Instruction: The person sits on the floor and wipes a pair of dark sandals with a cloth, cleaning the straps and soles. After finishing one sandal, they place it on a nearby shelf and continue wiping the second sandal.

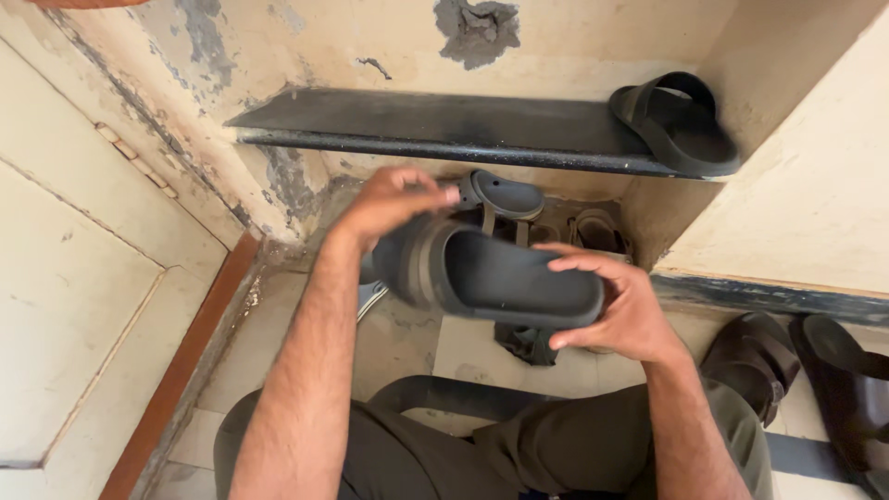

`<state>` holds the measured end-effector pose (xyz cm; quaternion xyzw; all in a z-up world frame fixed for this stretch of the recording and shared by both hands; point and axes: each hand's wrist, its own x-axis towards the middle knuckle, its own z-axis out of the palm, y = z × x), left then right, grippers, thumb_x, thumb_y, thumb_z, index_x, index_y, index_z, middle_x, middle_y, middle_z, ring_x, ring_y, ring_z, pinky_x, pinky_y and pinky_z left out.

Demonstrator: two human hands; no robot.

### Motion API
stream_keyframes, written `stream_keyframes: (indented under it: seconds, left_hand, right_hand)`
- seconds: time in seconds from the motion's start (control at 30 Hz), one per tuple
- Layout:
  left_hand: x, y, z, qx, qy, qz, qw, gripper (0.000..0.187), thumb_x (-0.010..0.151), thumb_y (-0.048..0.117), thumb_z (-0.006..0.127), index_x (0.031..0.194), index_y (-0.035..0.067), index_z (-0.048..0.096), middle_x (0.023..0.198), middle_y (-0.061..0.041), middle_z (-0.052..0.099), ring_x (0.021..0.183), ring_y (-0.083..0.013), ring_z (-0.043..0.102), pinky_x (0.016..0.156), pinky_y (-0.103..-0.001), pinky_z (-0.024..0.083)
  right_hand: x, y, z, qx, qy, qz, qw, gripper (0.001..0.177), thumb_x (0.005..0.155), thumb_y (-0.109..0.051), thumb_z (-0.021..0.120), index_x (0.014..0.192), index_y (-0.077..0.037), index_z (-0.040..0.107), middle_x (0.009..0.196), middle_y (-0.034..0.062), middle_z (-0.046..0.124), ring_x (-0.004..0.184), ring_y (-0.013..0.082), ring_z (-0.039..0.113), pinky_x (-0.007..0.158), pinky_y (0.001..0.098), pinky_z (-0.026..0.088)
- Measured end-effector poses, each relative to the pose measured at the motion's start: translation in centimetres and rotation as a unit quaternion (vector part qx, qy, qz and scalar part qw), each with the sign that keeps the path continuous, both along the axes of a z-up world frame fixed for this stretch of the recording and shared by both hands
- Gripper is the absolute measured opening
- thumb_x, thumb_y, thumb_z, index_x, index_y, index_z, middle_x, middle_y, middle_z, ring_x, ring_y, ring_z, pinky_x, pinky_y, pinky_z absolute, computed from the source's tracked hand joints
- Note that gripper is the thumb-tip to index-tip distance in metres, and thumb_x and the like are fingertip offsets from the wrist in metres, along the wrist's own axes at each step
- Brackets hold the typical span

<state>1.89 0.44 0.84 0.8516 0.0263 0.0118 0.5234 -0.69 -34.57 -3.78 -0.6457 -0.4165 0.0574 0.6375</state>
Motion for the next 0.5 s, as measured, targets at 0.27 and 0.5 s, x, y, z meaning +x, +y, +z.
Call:
stream_keyframes:
  seconds: [0.27,0.5]
  left_hand:
    - [2.9,-1.8,1.2,-0.258,-0.111,0.107,0.954,0.052,0.082,0.044,0.08,0.117,0.006,0.074,0.1,-0.013,0.077,0.076,-0.0173,0.073,0.067,-0.032,0.057]
    - [0.6,-11.7,-0.5,0.022,-0.339,-0.044,0.939,0.077,0.083,0.035,0.088,0.145,0.004,0.055,0.146,-0.025,0.061,0.138,-0.0357,0.058,0.115,-0.043,0.044]
  right_hand:
    - [0.5,-1.1,-0.2,0.131,-0.01,-0.323,0.937,0.065,0.073,0.001,0.092,0.131,-0.001,0.062,0.132,0.0134,0.066,0.121,0.0197,0.067,0.107,0.0333,0.058]
    - [0.1,4.0,0.4,0.149,-0.083,-0.466,0.868,0.089,0.092,0.004,0.086,0.163,0.001,0.031,0.16,0.0263,0.047,0.138,0.0289,0.06,0.11,0.0354,0.058]
